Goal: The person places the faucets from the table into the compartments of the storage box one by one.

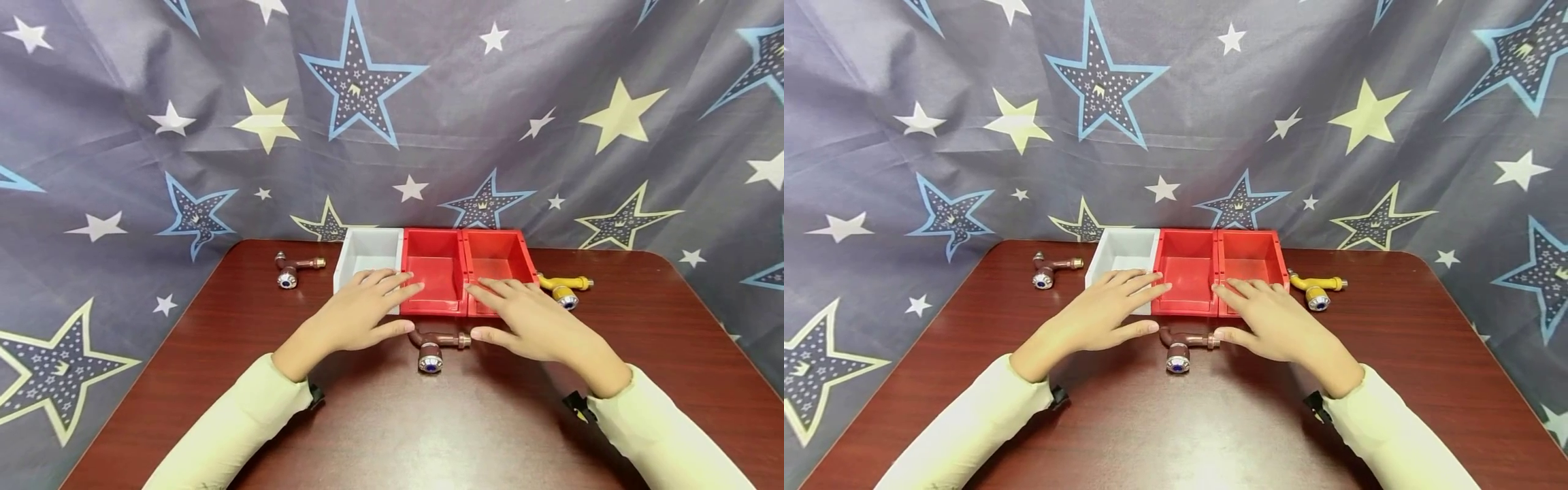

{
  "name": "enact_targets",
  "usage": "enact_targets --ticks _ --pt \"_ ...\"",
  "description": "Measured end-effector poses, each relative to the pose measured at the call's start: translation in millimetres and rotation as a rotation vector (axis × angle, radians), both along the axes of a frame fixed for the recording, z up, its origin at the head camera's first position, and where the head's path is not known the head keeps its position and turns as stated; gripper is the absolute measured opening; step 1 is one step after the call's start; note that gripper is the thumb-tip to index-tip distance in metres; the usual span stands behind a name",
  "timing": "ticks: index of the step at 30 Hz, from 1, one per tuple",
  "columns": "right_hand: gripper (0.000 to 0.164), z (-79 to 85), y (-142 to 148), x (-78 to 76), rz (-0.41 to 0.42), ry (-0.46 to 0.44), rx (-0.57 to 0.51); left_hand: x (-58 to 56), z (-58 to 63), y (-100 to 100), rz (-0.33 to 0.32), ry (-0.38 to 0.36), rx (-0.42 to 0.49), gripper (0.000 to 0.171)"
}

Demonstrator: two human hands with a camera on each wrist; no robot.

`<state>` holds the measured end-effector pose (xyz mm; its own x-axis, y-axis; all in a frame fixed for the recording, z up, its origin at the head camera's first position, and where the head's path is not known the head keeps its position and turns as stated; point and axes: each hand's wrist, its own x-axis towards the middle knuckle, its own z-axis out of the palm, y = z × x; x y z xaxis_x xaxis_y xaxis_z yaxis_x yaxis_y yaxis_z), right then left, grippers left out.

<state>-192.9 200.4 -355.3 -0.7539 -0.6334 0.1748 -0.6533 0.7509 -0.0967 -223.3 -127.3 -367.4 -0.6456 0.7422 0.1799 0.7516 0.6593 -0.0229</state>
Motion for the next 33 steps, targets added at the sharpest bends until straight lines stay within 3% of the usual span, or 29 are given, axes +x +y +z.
enact_targets --ticks 10,17,27,33 --pt "0.061 3.8 8.4 -10.0 0.019 0.031 0.01 -18.4 5.7 -10.8 0.11 0.042 0.114 0.065" --pt "0.06 10.1 20.2 -14.9 -0.033 0.021 -0.005 -29.6 11.6 -23.1 0.172 0.044 0.203 0.059" --pt "0.061 17.0 38.2 -19.1 -0.074 0.025 -0.024 -51.0 10.7 -43.0 0.411 -0.006 0.394 0.052" --pt "0.061 23.7 50.1 -20.1 -0.089 0.053 -0.023 -61.8 8.6 -52.2 0.491 -0.07 0.523 0.049"
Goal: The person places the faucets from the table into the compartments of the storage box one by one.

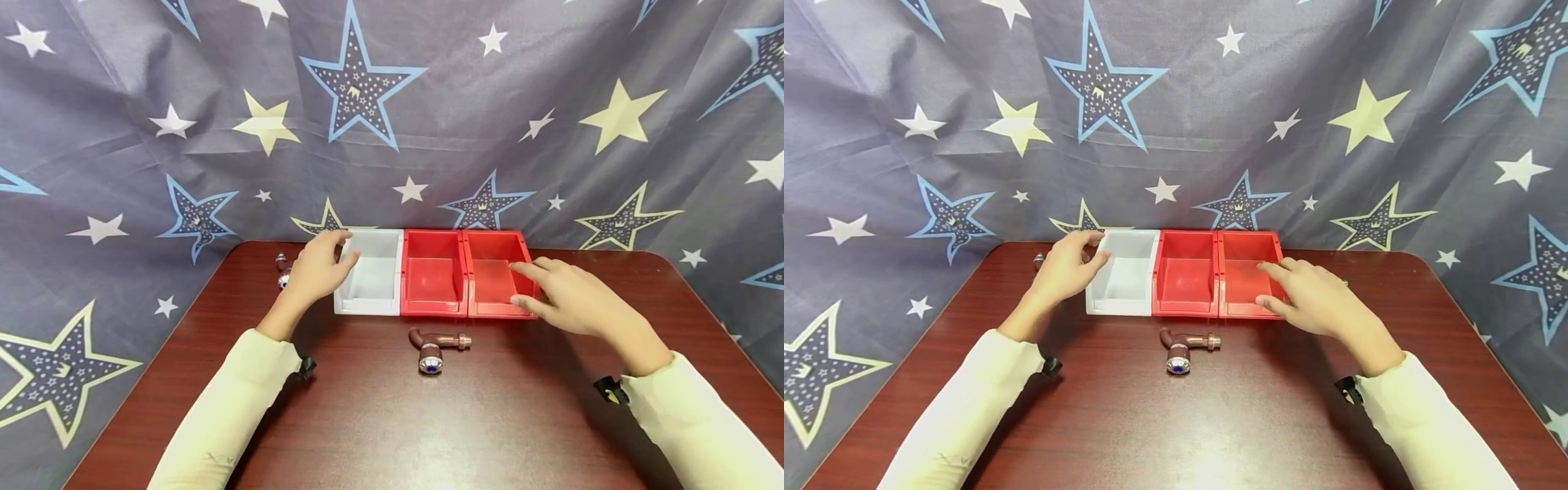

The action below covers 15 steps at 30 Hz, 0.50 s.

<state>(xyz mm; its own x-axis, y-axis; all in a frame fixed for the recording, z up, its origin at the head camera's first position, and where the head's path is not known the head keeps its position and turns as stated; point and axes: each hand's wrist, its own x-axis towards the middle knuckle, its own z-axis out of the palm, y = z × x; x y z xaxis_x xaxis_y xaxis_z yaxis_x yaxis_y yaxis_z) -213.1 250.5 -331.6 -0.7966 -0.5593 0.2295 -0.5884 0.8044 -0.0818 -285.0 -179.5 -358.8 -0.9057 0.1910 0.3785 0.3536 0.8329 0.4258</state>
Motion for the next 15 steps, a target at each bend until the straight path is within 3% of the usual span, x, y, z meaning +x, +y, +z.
enact_targets --ticks 7,15 --pt "0.062 1.8 12.3 -2.8 -0.025 -0.039 -0.025 -12.4 -3.6 -11.4 0.065 -0.149 0.151 0.047" --pt "0.052 -3.1 31.7 -11.7 -0.048 -0.026 -0.065 -22.7 -8.3 -18.4 0.083 -0.418 0.374 0.048"
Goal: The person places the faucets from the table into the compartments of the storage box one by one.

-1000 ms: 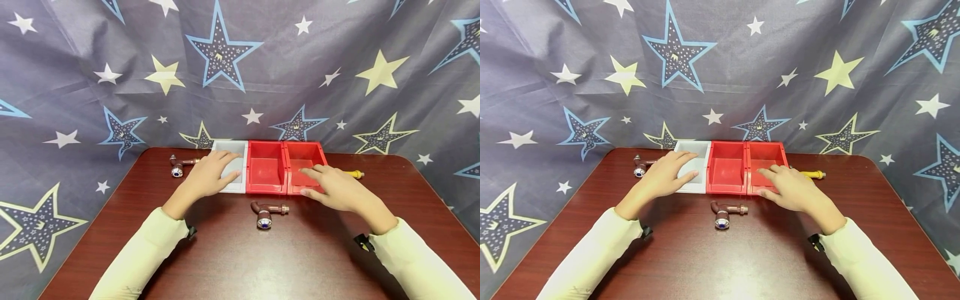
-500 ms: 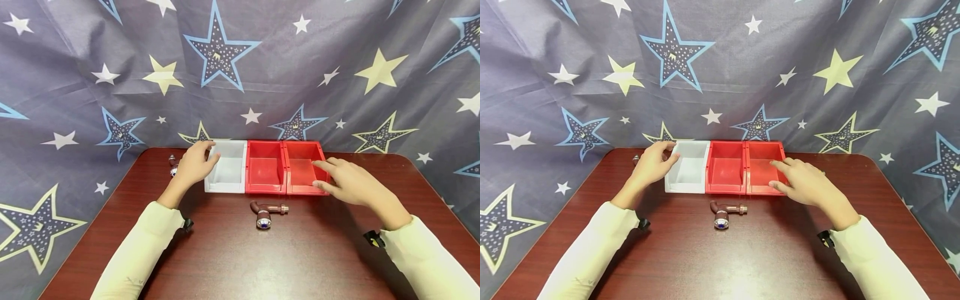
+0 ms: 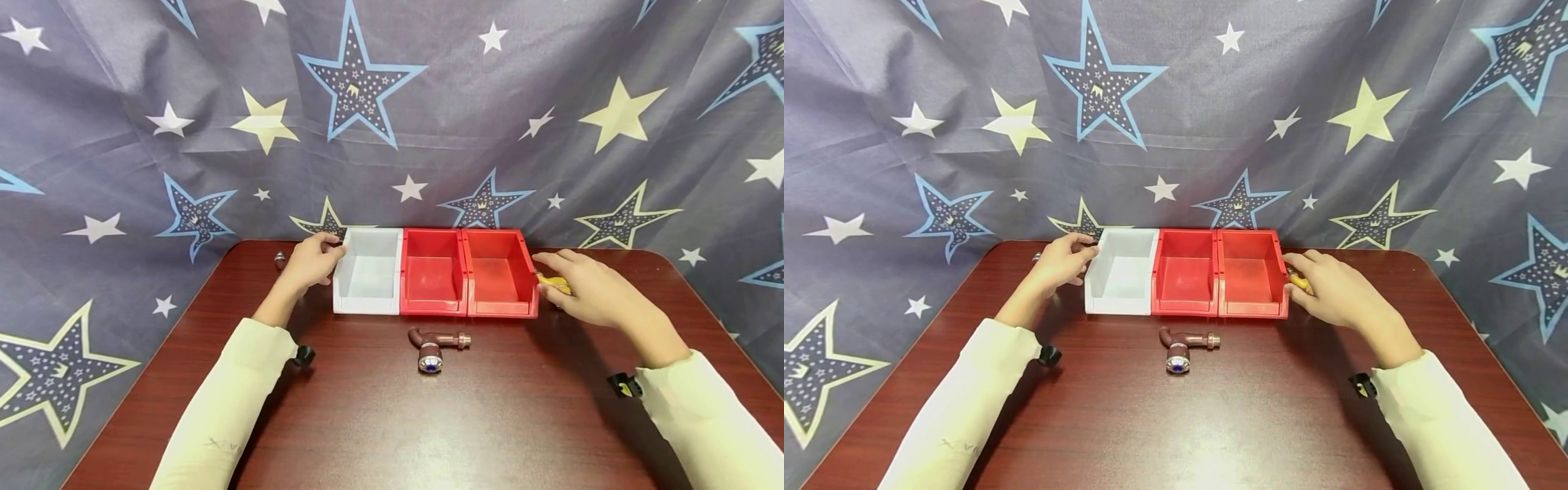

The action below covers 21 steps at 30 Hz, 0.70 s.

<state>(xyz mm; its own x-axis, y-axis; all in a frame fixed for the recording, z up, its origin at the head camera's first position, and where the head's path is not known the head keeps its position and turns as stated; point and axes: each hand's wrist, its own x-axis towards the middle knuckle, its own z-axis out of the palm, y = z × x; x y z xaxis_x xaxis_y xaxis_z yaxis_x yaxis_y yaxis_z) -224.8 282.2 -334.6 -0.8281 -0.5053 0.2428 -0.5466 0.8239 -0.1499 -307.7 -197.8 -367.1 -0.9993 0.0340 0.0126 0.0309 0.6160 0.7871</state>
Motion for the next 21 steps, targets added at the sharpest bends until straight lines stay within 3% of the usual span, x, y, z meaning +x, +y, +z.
enact_targets --ticks 7,21 --pt "0.042 -8.3 13.1 -8.0 -0.023 0.007 0.0 -4.7 -1.1 -3.5 0.026 -0.134 0.112 0.043" --pt "0.034 -34.8 29.5 -20.4 -0.129 -0.047 0.066 -8.3 -4.4 -1.8 0.018 -0.188 0.218 0.042"
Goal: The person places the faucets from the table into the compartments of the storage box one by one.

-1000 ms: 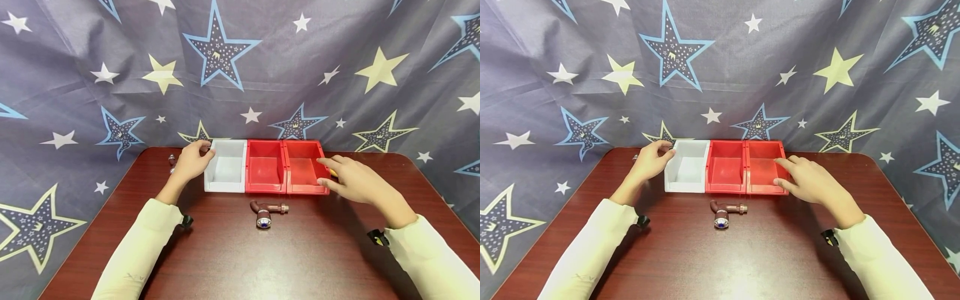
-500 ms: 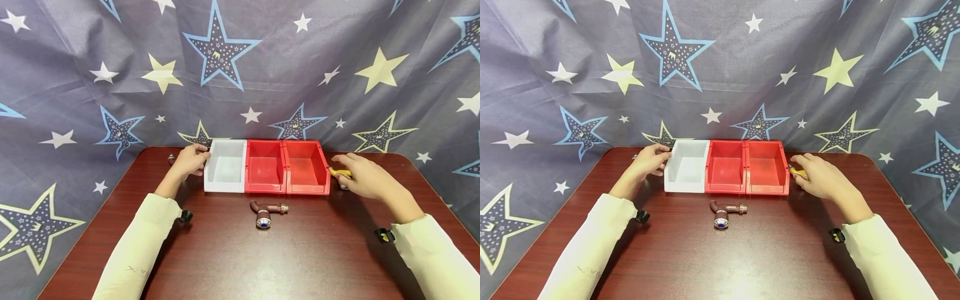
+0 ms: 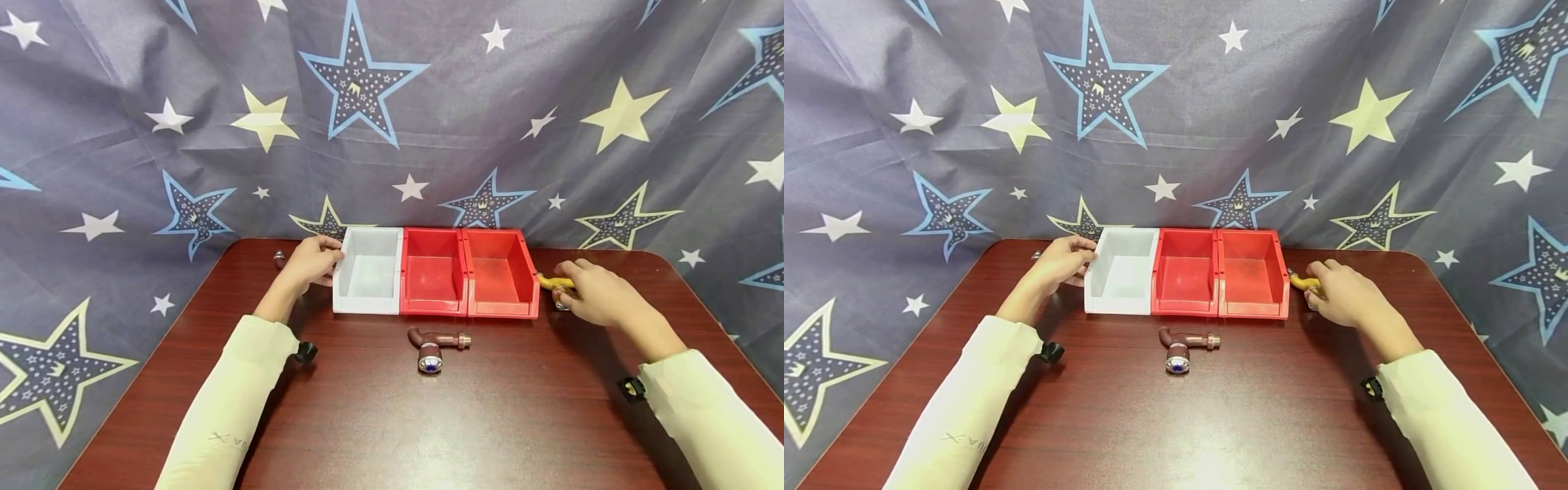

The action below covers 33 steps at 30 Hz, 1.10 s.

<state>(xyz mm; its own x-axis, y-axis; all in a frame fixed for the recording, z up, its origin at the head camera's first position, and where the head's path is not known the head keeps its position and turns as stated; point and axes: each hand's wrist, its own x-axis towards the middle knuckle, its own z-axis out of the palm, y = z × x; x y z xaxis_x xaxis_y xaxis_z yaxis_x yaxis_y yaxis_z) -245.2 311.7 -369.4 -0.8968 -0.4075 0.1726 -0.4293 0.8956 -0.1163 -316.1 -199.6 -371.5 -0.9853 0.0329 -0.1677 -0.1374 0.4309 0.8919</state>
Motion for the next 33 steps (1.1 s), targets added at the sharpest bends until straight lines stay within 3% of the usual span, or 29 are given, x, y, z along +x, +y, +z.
enact_targets --ticks 24,33 --pt "0.038 -19.2 3.7 -5.6 -0.01 -0.007 -0.001 -0.7 -2.5 -3.0 -0.003 -0.014 0.068 0.046" --pt "0.031 -24.4 1.2 -7.7 -0.022 -0.02 -0.002 -0.9 -4.8 -3.1 0.006 -0.02 0.077 0.044"
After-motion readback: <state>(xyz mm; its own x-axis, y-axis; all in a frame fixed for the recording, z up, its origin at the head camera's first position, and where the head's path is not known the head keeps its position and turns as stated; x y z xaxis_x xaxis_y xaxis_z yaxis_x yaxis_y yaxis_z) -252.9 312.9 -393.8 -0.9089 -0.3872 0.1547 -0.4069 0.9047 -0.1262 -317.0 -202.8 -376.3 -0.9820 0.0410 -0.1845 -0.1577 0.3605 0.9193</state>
